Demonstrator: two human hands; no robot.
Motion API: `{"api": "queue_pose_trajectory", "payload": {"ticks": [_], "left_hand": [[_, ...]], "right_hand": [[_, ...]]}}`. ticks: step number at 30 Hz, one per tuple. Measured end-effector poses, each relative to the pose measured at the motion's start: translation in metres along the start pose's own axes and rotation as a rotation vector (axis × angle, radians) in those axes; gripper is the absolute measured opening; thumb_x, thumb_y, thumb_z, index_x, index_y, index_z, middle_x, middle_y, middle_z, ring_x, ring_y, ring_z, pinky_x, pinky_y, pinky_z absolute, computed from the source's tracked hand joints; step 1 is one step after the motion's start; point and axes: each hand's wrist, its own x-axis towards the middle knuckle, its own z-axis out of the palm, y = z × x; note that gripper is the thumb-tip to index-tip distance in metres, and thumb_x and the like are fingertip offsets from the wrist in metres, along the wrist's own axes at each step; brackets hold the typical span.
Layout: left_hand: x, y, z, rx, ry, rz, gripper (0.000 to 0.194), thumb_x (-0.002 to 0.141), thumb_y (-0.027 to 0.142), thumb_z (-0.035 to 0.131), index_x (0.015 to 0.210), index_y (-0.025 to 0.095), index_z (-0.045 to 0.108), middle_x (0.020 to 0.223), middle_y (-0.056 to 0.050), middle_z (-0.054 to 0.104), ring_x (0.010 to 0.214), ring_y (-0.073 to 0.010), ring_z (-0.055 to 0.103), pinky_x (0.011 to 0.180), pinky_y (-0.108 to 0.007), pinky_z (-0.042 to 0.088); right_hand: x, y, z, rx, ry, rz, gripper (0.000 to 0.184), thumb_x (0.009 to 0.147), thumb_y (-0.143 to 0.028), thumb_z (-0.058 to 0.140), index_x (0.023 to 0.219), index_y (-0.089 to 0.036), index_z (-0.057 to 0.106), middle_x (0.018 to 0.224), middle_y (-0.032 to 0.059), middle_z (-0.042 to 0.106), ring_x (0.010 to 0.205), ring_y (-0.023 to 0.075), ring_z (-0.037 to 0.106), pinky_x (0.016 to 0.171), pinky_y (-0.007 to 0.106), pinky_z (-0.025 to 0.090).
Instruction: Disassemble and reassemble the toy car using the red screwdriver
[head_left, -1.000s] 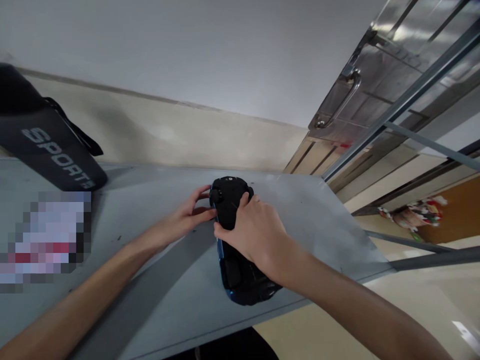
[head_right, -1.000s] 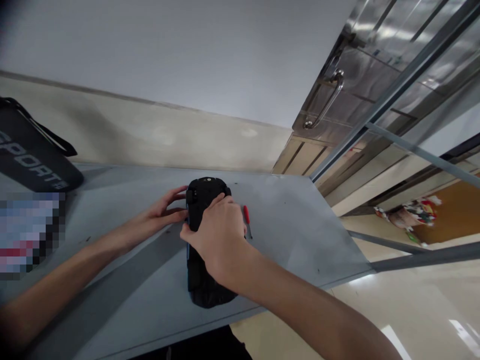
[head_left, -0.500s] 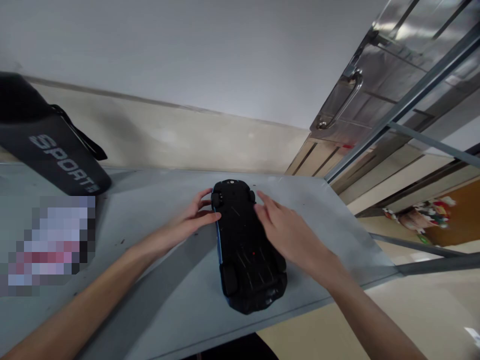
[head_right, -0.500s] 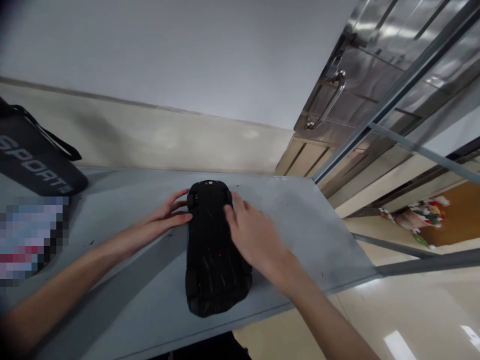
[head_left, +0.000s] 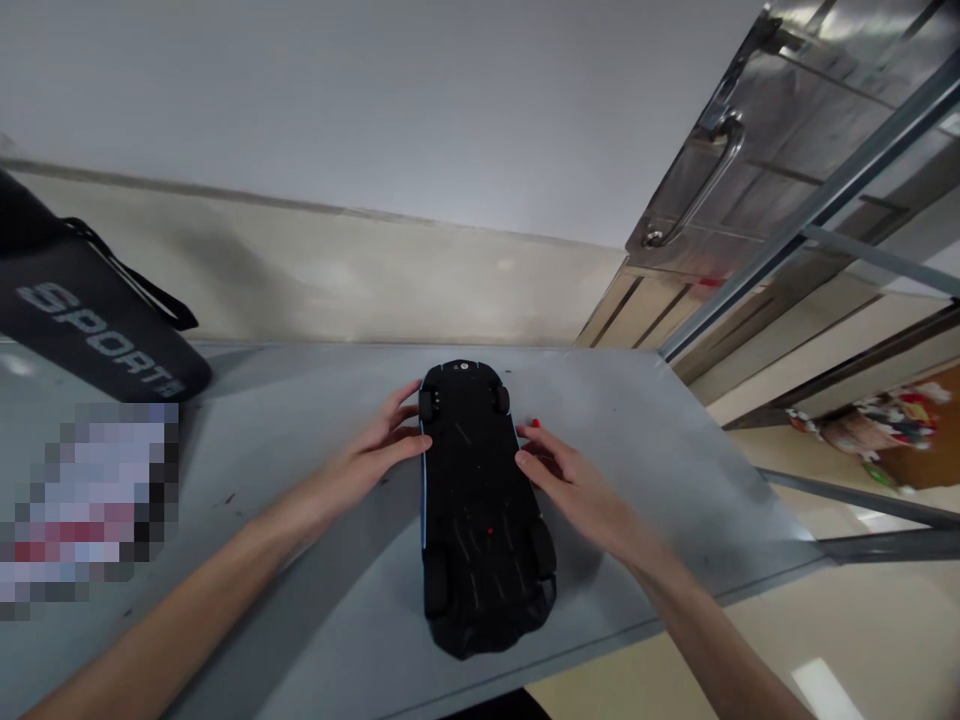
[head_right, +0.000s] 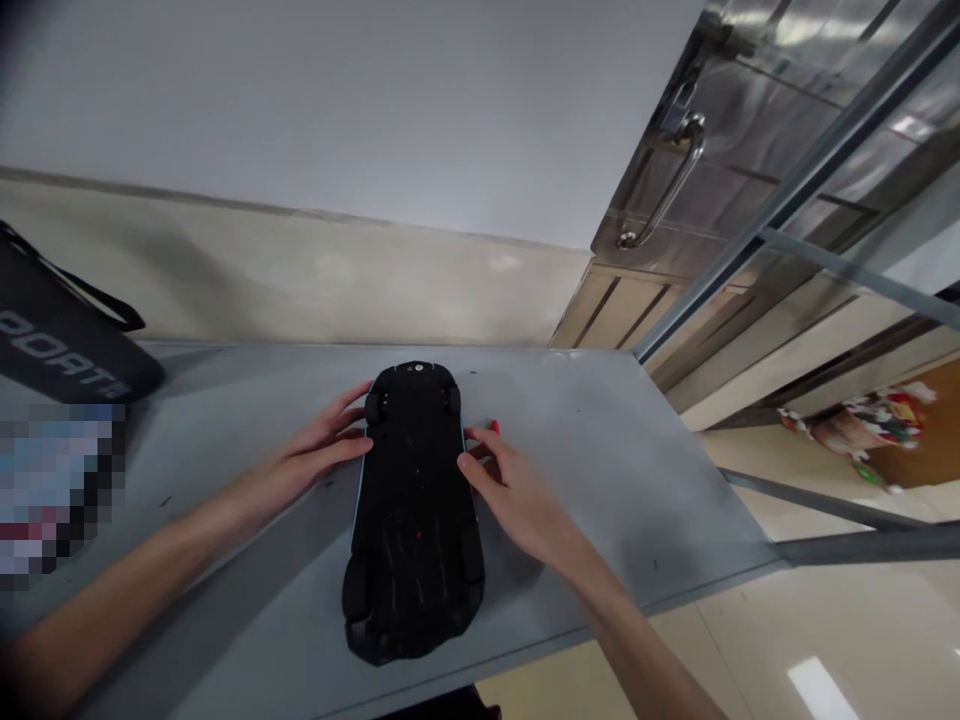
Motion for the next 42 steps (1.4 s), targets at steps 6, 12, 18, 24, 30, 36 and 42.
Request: {"api": "queue_pose_trajectory", "payload": {"ticks": [6, 12, 18, 24, 30, 36, 42], "left_hand": [[0.000, 0.000, -0.003, 0.041, -0.001, 0.006, 0.087, 0.092, 0.056, 0.071, 0.168, 0.044, 0.030, 0.168, -0.006, 0.049, 0.160, -0.0401, 0.037, 0.130, -0.063, 0.030], [0.001, -0.004, -0.011, 0.064, -0.057, -0.019, 0.092, 0.093, 0.064, 0.069, 0.170, 0.042, 0.025, 0.174, -0.007, 0.040, 0.164, -0.0374, 0.030, 0.132, -0.061, 0.028], [0.004, 0.000, -0.024, 0.159, 0.004, 0.044, 0.070, 0.097, 0.062, 0.061, 0.160, 0.036, 0.043, 0.168, -0.008, 0.049, 0.152, -0.0338, 0.050, 0.126, -0.053, 0.039], [0.000, 0.014, -0.053, 0.553, -0.043, 0.117, 0.039, 0.097, 0.060, 0.061, 0.113, 0.026, 0.069, 0.119, -0.007, 0.075, 0.107, -0.0291, 0.070, 0.098, -0.046, 0.056], [-0.011, 0.029, -0.062, 0.718, -0.312, 0.090, 0.023, 0.092, 0.046, 0.071, 0.089, 0.024, 0.073, 0.089, -0.001, 0.074, 0.084, -0.0217, 0.069, 0.079, -0.032, 0.052], [-0.010, 0.022, -0.061, 0.770, -0.328, 0.173, 0.015, 0.093, 0.037, 0.073, 0.087, 0.024, 0.077, 0.091, -0.001, 0.073, 0.087, -0.0200, 0.069, 0.081, -0.030, 0.049], [-0.015, 0.025, -0.056, 0.838, -0.335, 0.190, 0.018, 0.098, 0.036, 0.065, 0.089, 0.025, 0.077, 0.095, -0.001, 0.073, 0.089, -0.0208, 0.069, 0.081, -0.030, 0.047]], "right_hand": [[0.001, -0.002, -0.001, 0.010, 0.009, -0.039, 0.046, 0.107, -0.051, 0.048, 0.138, -0.019, 0.064, 0.103, 0.0071, 0.075, 0.093, 0.0217, 0.071, 0.085, 0.037, 0.058], [0.019, 0.007, -0.008, -0.402, 0.350, -0.118, 0.040, 0.108, -0.040, 0.043, 0.127, -0.016, 0.068, 0.106, 0.0106, 0.072, 0.089, 0.0241, 0.069, 0.085, 0.040, 0.055], [0.044, 0.040, -0.003, -0.497, 0.341, -0.271, 0.026, 0.098, -0.022, 0.051, 0.120, -0.020, 0.066, 0.103, 0.0114, 0.074, 0.095, 0.0282, 0.071, 0.091, 0.045, 0.055], [0.045, 0.052, 0.000, -0.404, 0.290, -0.348, 0.019, 0.097, -0.019, 0.050, 0.107, -0.024, 0.066, 0.105, 0.0084, 0.076, 0.096, 0.0257, 0.071, 0.091, 0.041, 0.056], [0.014, 0.054, -0.007, -0.197, 0.410, -0.257, 0.023, 0.103, -0.034, 0.053, 0.115, -0.024, 0.069, 0.093, 0.0047, 0.074, 0.081, 0.0212, 0.068, 0.078, 0.035, 0.054], [0.003, 0.050, -0.013, -0.016, 0.433, -0.181, 0.028, 0.103, -0.045, 0.055, 0.113, -0.024, 0.071, 0.081, 0.0015, 0.065, 0.073, 0.0197, 0.058, 0.069, 0.033, 0.045], [0.044, 0.004, -0.029, 0.128, 0.497, -0.292, 0.022, 0.100, -0.040, 0.058, 0.108, -0.025, 0.072, 0.072, -0.0028, 0.052, 0.067, 0.0174, 0.050, 0.064, 0.032, 0.037]]}}
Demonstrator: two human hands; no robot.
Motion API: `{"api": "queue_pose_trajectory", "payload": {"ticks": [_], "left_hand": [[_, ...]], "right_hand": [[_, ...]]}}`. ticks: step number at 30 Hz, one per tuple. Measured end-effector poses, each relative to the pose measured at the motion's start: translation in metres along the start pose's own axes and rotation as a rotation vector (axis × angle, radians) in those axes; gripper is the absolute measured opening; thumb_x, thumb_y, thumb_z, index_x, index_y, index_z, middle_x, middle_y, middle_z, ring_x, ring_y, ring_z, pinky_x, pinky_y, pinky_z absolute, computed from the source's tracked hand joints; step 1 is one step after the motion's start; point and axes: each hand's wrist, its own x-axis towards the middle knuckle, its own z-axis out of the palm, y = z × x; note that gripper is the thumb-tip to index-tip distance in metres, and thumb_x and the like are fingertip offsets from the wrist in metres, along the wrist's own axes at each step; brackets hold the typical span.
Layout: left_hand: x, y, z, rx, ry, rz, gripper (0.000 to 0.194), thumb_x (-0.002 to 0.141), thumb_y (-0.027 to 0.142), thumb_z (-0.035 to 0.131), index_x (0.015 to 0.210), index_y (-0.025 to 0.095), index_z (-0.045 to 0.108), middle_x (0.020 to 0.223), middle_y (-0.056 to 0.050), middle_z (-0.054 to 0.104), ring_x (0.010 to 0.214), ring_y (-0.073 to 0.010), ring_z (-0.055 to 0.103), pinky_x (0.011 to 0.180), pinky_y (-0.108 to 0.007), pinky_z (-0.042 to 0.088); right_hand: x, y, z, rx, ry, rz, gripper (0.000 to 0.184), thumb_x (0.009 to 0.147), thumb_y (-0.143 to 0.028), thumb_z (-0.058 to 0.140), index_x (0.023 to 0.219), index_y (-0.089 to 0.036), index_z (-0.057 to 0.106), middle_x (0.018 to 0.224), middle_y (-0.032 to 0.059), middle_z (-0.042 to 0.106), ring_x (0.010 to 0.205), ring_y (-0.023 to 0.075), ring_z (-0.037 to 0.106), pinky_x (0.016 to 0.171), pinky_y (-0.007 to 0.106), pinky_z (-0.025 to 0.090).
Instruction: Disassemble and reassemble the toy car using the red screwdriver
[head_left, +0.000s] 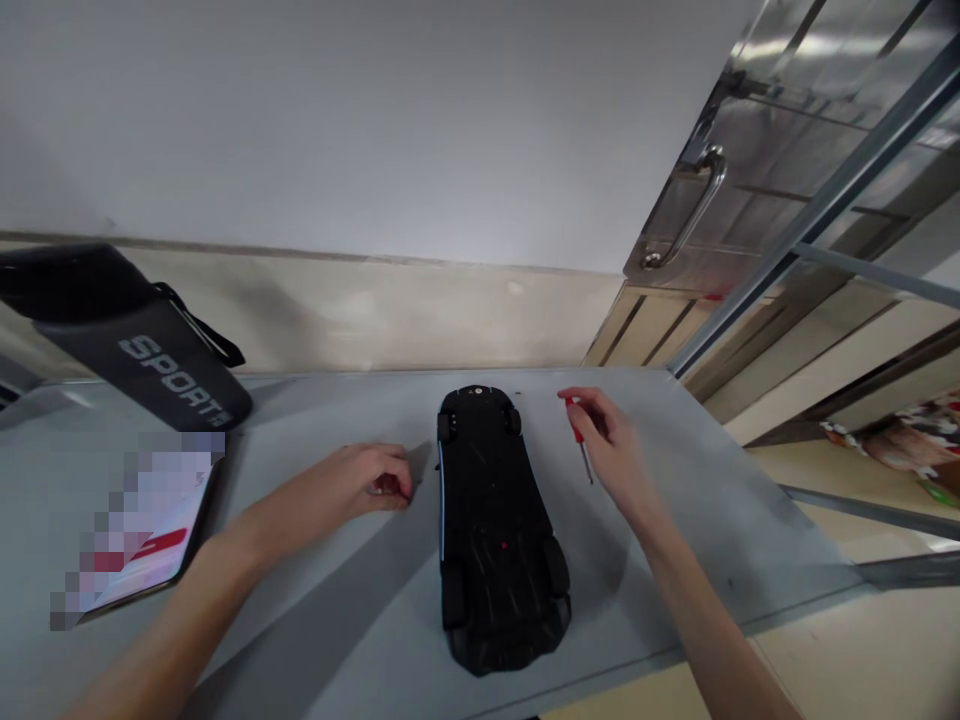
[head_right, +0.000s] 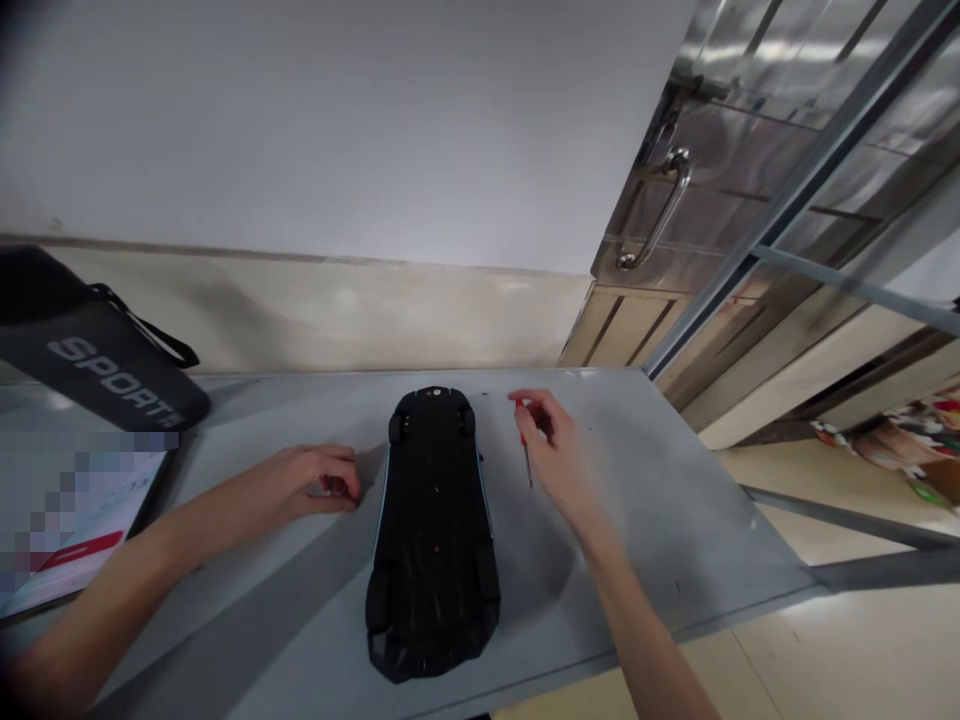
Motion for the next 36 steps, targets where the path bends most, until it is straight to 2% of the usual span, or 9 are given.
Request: {"api": "queue_pose_trajectory", "payload": {"ticks": [4, 6, 11, 15, 19, 23, 29, 36], "left_hand": [[-0.001, 0.016, 0.004, 0.121, -0.018, -0.056, 0.010, 0.092, 0.023, 0.060, 0.089, 0.022, 0.069, 0.094, -0.002, 0.070, 0.090, -0.0222, 0.066, 0.082, -0.032, 0.044], [-0.002, 0.025, 0.006, 0.146, -0.032, -0.082, 0.007, 0.085, 0.017, 0.059, 0.087, 0.021, 0.064, 0.094, -0.002, 0.068, 0.088, -0.0219, 0.064, 0.081, -0.032, 0.043], [-0.004, 0.034, 0.006, 0.079, -0.042, -0.100, 0.006, 0.084, 0.017, 0.058, 0.086, 0.022, 0.055, 0.093, 0.001, 0.067, 0.086, -0.0196, 0.062, 0.076, -0.029, 0.040], [-0.003, 0.032, 0.007, 0.009, -0.011, -0.047, 0.007, 0.090, 0.017, 0.059, 0.089, 0.024, 0.059, 0.089, 0.005, 0.068, 0.081, -0.0156, 0.062, 0.074, -0.026, 0.042], [0.000, 0.036, 0.008, -0.061, 0.099, 0.048, 0.010, 0.101, 0.025, 0.060, 0.102, 0.028, 0.069, 0.095, 0.005, 0.074, 0.084, -0.0136, 0.067, 0.079, -0.024, 0.047], [0.001, 0.039, 0.008, -0.108, 0.186, 0.048, 0.012, 0.104, 0.036, 0.064, 0.105, 0.030, 0.074, 0.101, 0.004, 0.077, 0.088, -0.0147, 0.071, 0.080, -0.024, 0.052], [0.003, 0.038, 0.010, -0.109, 0.148, 0.040, 0.023, 0.108, 0.044, 0.059, 0.105, 0.030, 0.076, 0.111, 0.000, 0.076, 0.097, -0.0184, 0.071, 0.086, -0.028, 0.054], [0.004, 0.038, 0.011, -0.083, 0.146, 0.037, 0.021, 0.107, 0.045, 0.060, 0.104, 0.030, 0.074, 0.107, 0.002, 0.074, 0.095, -0.0173, 0.070, 0.084, -0.028, 0.051]], "right_hand": [[0.039, -0.012, 0.018, 0.149, -0.012, -0.088, 0.020, 0.097, -0.039, 0.059, 0.105, -0.025, 0.072, 0.068, -0.0044, 0.045, 0.066, 0.0172, 0.046, 0.064, 0.033, 0.035], [0.046, -0.010, 0.025, 0.232, -0.010, -0.061, 0.021, 0.097, -0.040, 0.059, 0.106, -0.025, 0.071, 0.069, -0.0046, 0.044, 0.067, 0.0170, 0.044, 0.064, 0.033, 0.034], [0.035, 0.003, 0.026, 0.305, -0.012, 0.072, 0.020, 0.096, -0.040, 0.062, 0.106, -0.026, 0.073, 0.072, -0.0040, 0.044, 0.070, 0.0172, 0.044, 0.066, 0.034, 0.032], [0.027, 0.003, 0.023, 0.283, -0.069, 0.129, 0.021, 0.096, -0.040, 0.062, 0.105, -0.025, 0.073, 0.071, -0.0040, 0.044, 0.070, 0.0171, 0.043, 0.066, 0.034, 0.031], [0.024, -0.006, 0.025, 0.269, -0.099, 0.106, 0.020, 0.096, -0.039, 0.060, 0.102, -0.025, 0.072, 0.069, -0.0041, 0.045, 0.069, 0.0168, 0.044, 0.066, 0.034, 0.032], [0.019, -0.012, 0.025, 0.216, -0.128, 0.095, 0.019, 0.097, -0.039, 0.060, 0.103, -0.026, 0.072, 0.069, -0.0042, 0.045, 0.068, 0.0167, 0.045, 0.066, 0.033, 0.035], [0.017, -0.011, 0.025, 0.202, -0.168, 0.073, 0.020, 0.099, -0.041, 0.058, 0.104, -0.026, 0.071, 0.069, -0.0040, 0.044, 0.069, 0.0172, 0.045, 0.066, 0.033, 0.037], [0.018, -0.012, 0.025, 0.195, -0.171, 0.071, 0.018, 0.100, -0.039, 0.059, 0.104, -0.026, 0.071, 0.068, -0.0046, 0.043, 0.069, 0.0170, 0.045, 0.067, 0.033, 0.038]]}}
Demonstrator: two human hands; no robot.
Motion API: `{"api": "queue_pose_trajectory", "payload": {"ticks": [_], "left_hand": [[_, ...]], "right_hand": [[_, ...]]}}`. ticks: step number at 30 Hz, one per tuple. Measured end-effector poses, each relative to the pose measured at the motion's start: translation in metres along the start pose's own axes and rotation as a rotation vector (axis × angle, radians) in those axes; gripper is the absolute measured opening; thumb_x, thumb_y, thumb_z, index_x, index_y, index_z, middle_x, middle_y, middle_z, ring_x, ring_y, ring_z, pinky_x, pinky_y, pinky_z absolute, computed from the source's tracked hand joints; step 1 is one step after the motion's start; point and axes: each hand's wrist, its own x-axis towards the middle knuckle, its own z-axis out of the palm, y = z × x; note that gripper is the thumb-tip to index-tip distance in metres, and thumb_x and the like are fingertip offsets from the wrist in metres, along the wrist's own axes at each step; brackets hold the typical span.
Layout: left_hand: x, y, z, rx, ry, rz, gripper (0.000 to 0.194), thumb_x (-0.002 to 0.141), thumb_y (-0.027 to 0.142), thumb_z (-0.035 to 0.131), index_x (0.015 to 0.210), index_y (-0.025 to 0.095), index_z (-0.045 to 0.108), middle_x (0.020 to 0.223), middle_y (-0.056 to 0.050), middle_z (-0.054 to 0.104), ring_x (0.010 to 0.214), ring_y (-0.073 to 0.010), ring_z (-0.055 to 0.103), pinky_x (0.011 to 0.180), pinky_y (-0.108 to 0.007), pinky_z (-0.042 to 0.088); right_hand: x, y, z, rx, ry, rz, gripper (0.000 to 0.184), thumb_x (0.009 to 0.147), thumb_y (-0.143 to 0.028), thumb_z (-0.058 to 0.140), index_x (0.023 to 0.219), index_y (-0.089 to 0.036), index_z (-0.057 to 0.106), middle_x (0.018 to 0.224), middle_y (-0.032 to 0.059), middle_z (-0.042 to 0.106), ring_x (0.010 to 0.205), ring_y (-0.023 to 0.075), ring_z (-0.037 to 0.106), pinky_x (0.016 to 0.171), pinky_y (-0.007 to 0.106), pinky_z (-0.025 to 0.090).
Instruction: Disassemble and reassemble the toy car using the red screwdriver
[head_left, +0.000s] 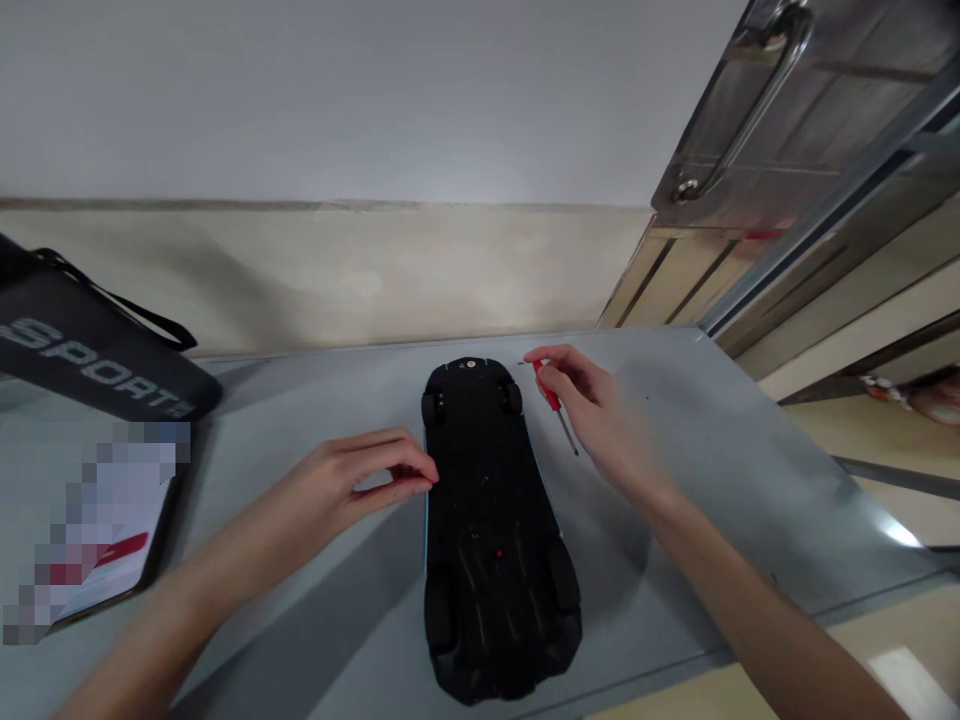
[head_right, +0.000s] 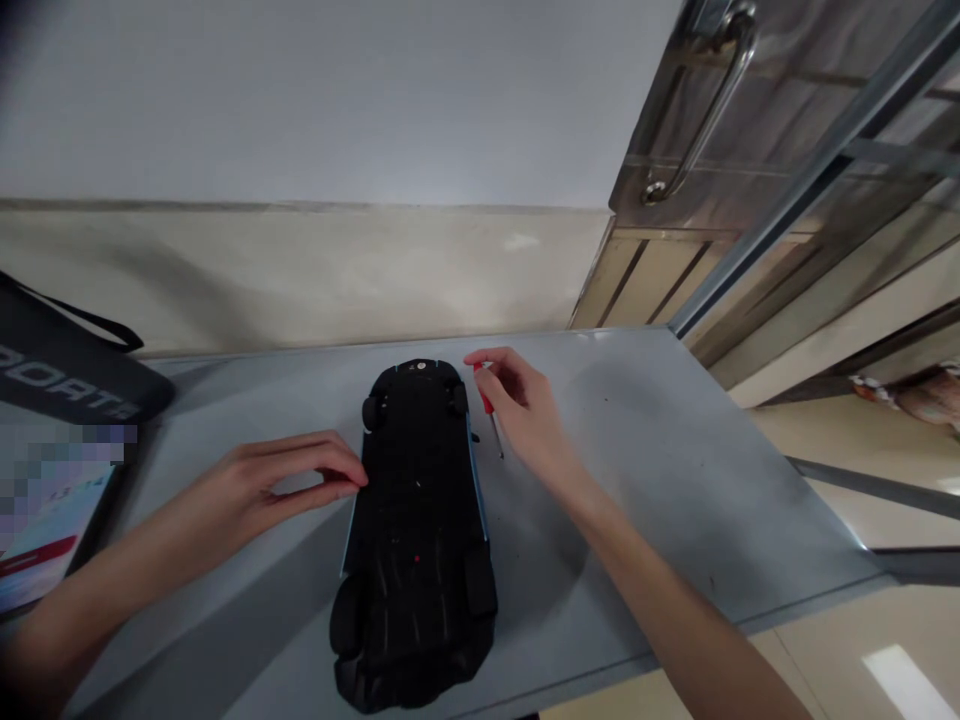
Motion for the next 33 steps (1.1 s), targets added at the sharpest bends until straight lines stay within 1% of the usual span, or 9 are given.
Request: {"api": "queue_pose_trajectory", "payload": {"ticks": [4, 9, 12, 18, 21, 27, 29, 33], "left_hand": [[0.001, 0.003, 0.000, 0.009, -0.003, 0.005, 0.022, 0.108, 0.046, 0.058, 0.105, 0.030, 0.074, 0.107, 0.002, 0.074, 0.095, -0.0176, 0.069, 0.085, -0.028, 0.050], [0.002, 0.005, 0.001, -0.014, -0.002, -0.045, 0.021, 0.108, 0.047, 0.059, 0.105, 0.031, 0.072, 0.102, 0.003, 0.074, 0.092, -0.0172, 0.068, 0.082, -0.027, 0.050], [0.003, 0.005, 0.002, -0.016, -0.013, -0.047, 0.022, 0.108, 0.046, 0.058, 0.104, 0.030, 0.071, 0.101, 0.003, 0.073, 0.091, -0.0175, 0.067, 0.083, -0.029, 0.050], [0.003, 0.003, 0.005, -0.020, -0.015, -0.009, 0.023, 0.109, 0.044, 0.055, 0.103, 0.028, 0.070, 0.109, -0.001, 0.069, 0.099, -0.0193, 0.066, 0.090, -0.032, 0.052], [0.004, 0.003, 0.008, -0.077, -0.012, -0.027, 0.021, 0.109, 0.044, 0.054, 0.105, 0.027, 0.066, 0.112, -0.002, 0.066, 0.100, -0.0194, 0.064, 0.092, -0.033, 0.054], [0.005, 0.002, 0.016, -0.226, -0.003, -0.066, 0.017, 0.109, 0.042, 0.055, 0.105, 0.027, 0.062, 0.112, -0.001, 0.060, 0.102, -0.0181, 0.060, 0.094, -0.033, 0.056], [0.004, 0.003, 0.017, -0.271, 0.011, -0.071, 0.016, 0.108, 0.041, 0.054, 0.107, 0.027, 0.061, 0.112, -0.002, 0.058, 0.101, -0.0179, 0.060, 0.091, -0.033, 0.057], [0.005, 0.004, 0.017, -0.374, -0.007, -0.074, 0.016, 0.108, 0.040, 0.052, 0.108, 0.025, 0.058, 0.110, -0.003, 0.056, 0.092, -0.0168, 0.059, 0.079, -0.031, 0.059]], "right_hand": [[-0.001, -0.001, 0.000, -0.006, -0.007, 0.000, 0.019, 0.100, -0.039, 0.058, 0.104, -0.026, 0.071, 0.068, -0.0047, 0.044, 0.068, 0.0166, 0.045, 0.067, 0.033, 0.039], [-0.003, -0.007, 0.000, -0.038, -0.018, 0.020, 0.018, 0.101, -0.036, 0.056, 0.105, -0.027, 0.071, 0.069, -0.0043, 0.045, 0.068, 0.0168, 0.046, 0.068, 0.033, 0.040], [-0.003, -0.007, 0.000, -0.032, -0.016, 0.022, 0.017, 0.100, -0.036, 0.057, 0.103, -0.027, 0.071, 0.068, -0.0045, 0.044, 0.067, 0.0168, 0.046, 0.067, 0.033, 0.040], [-0.002, -0.005, 0.000, -0.038, -0.019, 0.011, 0.018, 0.100, -0.038, 0.057, 0.104, -0.027, 0.071, 0.068, -0.0042, 0.044, 0.068, 0.0170, 0.046, 0.068, 0.033, 0.041], [-0.003, -0.006, 0.000, -0.048, -0.022, 0.020, 0.018, 0.100, -0.037, 0.057, 0.104, -0.027, 0.071, 0.068, -0.0042, 0.044, 0.068, 0.0168, 0.046, 0.068, 0.032, 0.041], [-0.003, -0.003, 0.001, -0.020, -0.021, 0.011, 0.018, 0.099, -0.036, 0.057, 0.104, -0.027, 0.071, 0.069, -0.0043, 0.044, 0.069, 0.0169, 0.046, 0.069, 0.032, 0.040], [-0.003, -0.002, 0.001, -0.013, -0.015, 0.006, 0.018, 0.099, -0.037, 0.057, 0.104, -0.027, 0.071, 0.069, -0.0043, 0.045, 0.069, 0.0169, 0.047, 0.069, 0.032, 0.040], [-0.003, -0.003, 0.001, -0.024, -0.020, 0.010, 0.018, 0.100, -0.036, 0.057, 0.105, -0.027, 0.071, 0.069, -0.0043, 0.045, 0.069, 0.0167, 0.047, 0.068, 0.032, 0.040]]}}
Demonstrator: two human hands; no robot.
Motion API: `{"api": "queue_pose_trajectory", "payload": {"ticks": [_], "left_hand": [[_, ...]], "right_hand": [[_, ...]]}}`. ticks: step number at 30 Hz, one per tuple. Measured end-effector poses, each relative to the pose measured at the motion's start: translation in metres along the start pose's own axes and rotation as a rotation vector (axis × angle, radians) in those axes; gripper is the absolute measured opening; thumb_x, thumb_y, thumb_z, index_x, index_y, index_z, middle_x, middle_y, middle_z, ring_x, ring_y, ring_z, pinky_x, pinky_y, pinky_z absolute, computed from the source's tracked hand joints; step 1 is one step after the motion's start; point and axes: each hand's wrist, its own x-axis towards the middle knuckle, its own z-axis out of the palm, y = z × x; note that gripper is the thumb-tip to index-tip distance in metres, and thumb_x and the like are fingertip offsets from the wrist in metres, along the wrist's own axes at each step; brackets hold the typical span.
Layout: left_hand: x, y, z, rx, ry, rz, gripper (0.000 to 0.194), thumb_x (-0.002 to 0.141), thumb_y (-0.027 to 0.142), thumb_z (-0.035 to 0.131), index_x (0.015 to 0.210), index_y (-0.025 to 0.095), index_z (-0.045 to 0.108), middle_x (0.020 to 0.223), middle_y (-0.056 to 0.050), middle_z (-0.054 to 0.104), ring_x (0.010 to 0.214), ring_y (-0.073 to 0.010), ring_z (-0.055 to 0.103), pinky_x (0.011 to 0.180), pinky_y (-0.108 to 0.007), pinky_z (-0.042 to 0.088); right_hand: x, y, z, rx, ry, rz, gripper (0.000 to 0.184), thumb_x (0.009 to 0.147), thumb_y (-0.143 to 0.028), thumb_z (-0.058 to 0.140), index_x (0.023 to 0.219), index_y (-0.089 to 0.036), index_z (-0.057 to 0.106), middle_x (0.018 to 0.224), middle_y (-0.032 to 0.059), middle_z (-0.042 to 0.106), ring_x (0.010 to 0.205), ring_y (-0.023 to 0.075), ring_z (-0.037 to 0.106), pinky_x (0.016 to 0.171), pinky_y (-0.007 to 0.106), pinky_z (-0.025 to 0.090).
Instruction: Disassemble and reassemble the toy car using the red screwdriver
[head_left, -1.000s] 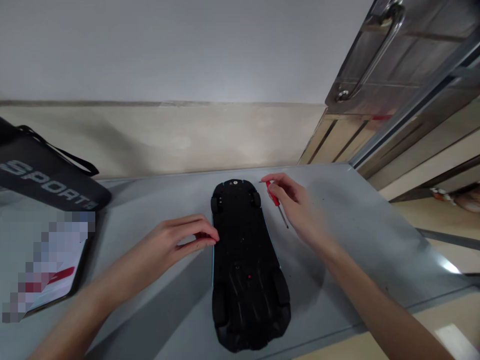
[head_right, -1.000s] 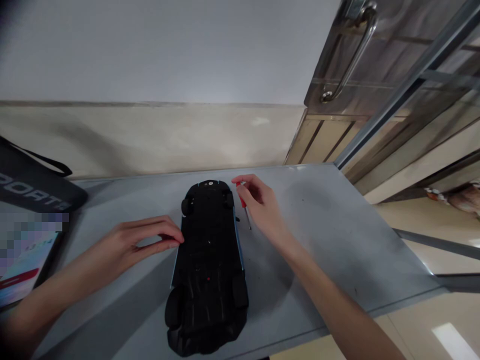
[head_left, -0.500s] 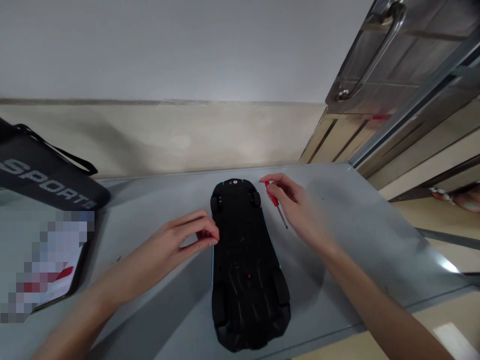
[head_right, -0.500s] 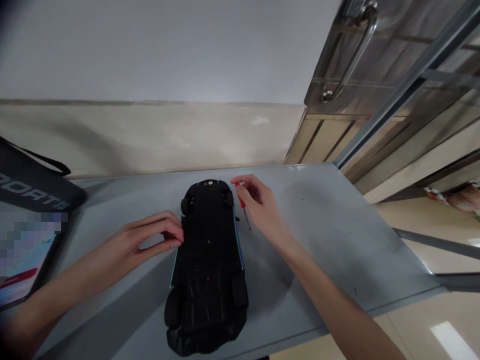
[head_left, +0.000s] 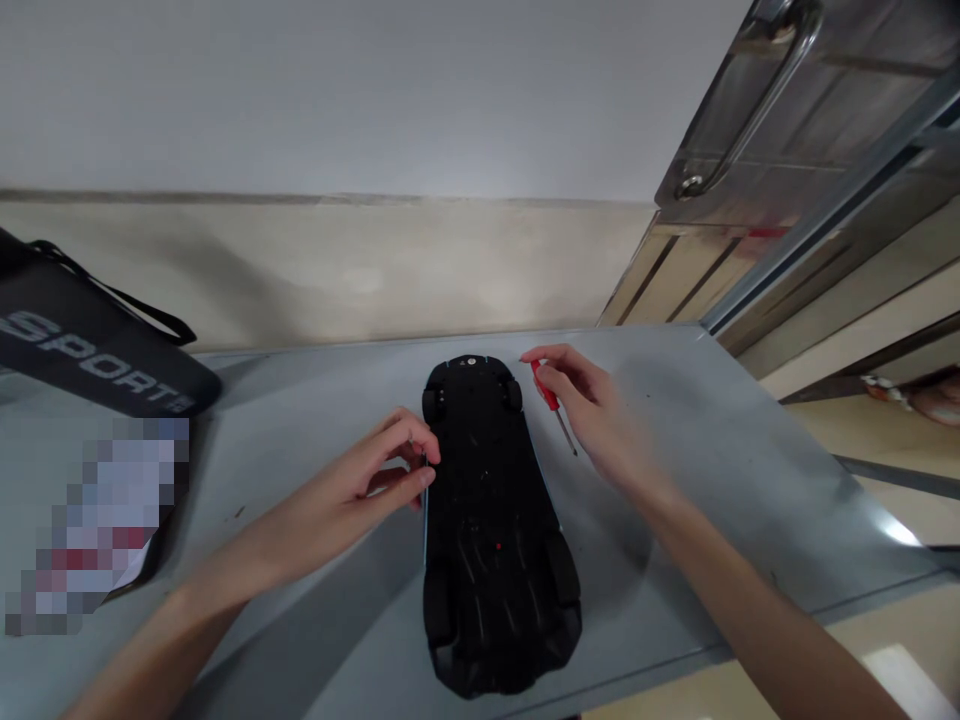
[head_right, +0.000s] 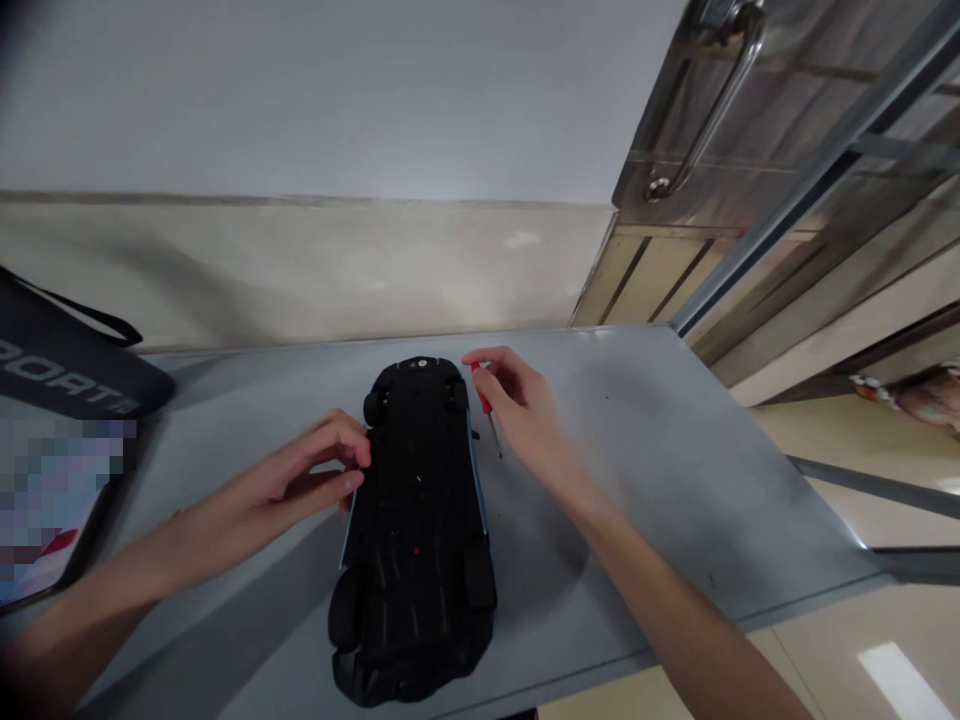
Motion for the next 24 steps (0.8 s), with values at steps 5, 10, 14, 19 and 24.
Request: {"api": "queue_pose_trajectory", "payload": {"ticks": [5, 10, 14, 19, 24], "left_hand": [[0.0029, 0.0004, 0.0007, -0.045, 0.007, -0.020, 0.013, 0.106, 0.038, 0.055, 0.105, 0.025, 0.057, 0.108, -0.003, 0.055, 0.089, -0.0159, 0.060, 0.072, -0.029, 0.058], [0.0045, -0.0009, 0.0040, -0.086, 0.017, -0.030, 0.010, 0.104, 0.035, 0.057, 0.103, 0.025, 0.055, 0.100, 0.001, 0.054, 0.078, -0.0126, 0.059, 0.069, -0.029, 0.053], [0.0037, -0.0028, 0.0051, -0.132, 0.043, -0.084, 0.011, 0.104, 0.036, 0.057, 0.104, 0.025, 0.055, 0.093, 0.003, 0.055, 0.076, -0.0133, 0.059, 0.073, -0.031, 0.050], [0.0035, -0.0058, 0.0050, -0.164, 0.041, -0.118, 0.015, 0.100, 0.038, 0.062, 0.105, 0.026, 0.054, 0.091, 0.003, 0.053, 0.077, -0.0144, 0.056, 0.072, -0.031, 0.047], [0.0039, -0.0025, 0.0062, -0.149, 0.100, -0.118, 0.015, 0.097, 0.036, 0.064, 0.103, 0.026, 0.055, 0.093, 0.002, 0.050, 0.080, -0.0153, 0.050, 0.072, -0.029, 0.043]], "right_hand": [[-0.0007, -0.0026, -0.0005, -0.004, 0.002, 0.007, 0.018, 0.100, -0.037, 0.057, 0.105, -0.027, 0.071, 0.069, -0.0042, 0.044, 0.069, 0.0170, 0.047, 0.068, 0.032, 0.041], [-0.0003, -0.0009, -0.0004, 0.004, -0.005, 0.008, 0.018, 0.100, -0.036, 0.056, 0.104, -0.027, 0.071, 0.069, -0.0045, 0.044, 0.069, 0.0167, 0.047, 0.068, 0.032, 0.040], [-0.0002, 0.0012, -0.0003, 0.011, -0.002, 0.005, 0.018, 0.099, -0.037, 0.057, 0.104, -0.027, 0.072, 0.069, -0.0043, 0.044, 0.069, 0.0171, 0.046, 0.068, 0.032, 0.039], [-0.0010, -0.0002, -0.0003, 0.022, -0.001, 0.013, 0.019, 0.100, -0.039, 0.057, 0.104, -0.027, 0.071, 0.069, -0.0039, 0.043, 0.069, 0.0175, 0.046, 0.067, 0.033, 0.038], [-0.0016, -0.0009, 0.0003, 0.014, -0.001, 0.008, 0.019, 0.100, -0.038, 0.057, 0.104, -0.026, 0.071, 0.070, -0.0034, 0.044, 0.070, 0.0175, 0.045, 0.067, 0.033, 0.036]]}}
